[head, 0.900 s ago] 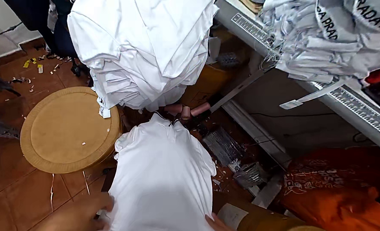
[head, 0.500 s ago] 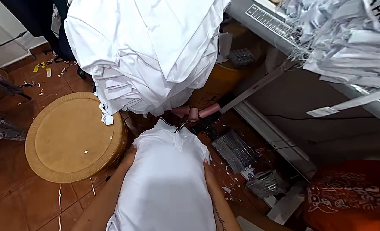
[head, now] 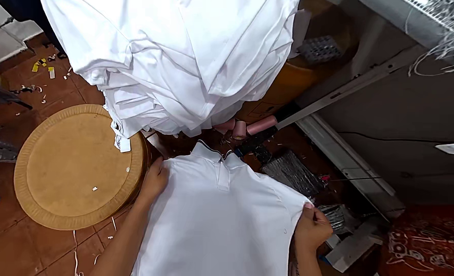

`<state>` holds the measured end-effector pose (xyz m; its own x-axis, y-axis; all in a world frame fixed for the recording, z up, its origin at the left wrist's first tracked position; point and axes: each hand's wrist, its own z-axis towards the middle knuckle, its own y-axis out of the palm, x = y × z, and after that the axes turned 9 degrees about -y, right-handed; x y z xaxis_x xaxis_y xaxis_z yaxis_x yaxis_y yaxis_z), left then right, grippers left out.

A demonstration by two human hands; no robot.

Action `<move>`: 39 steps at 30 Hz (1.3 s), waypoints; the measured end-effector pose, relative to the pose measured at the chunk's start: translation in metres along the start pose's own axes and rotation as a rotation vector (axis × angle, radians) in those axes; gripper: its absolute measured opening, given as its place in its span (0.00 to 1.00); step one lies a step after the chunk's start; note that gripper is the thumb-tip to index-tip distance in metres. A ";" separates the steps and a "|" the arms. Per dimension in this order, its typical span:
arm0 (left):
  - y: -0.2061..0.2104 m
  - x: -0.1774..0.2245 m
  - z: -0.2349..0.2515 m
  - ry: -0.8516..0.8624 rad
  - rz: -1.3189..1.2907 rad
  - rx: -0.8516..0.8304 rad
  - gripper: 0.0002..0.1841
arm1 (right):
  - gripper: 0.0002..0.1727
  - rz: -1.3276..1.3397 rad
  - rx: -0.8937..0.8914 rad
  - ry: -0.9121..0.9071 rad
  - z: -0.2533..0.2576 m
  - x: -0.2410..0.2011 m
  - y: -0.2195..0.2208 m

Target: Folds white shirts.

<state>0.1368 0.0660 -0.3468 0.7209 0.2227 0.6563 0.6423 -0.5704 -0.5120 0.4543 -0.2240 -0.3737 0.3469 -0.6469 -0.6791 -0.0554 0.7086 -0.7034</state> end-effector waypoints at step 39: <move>0.039 0.032 0.092 0.150 -0.017 -0.172 0.10 | 0.36 -0.349 -1.089 -0.826 -0.070 -0.213 0.113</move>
<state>0.2090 0.1242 -0.3967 0.6552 0.1213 0.7457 0.5911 -0.6970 -0.4059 0.3089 -0.0265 -0.3232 0.9129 -0.1234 -0.3891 -0.4082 -0.2666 -0.8731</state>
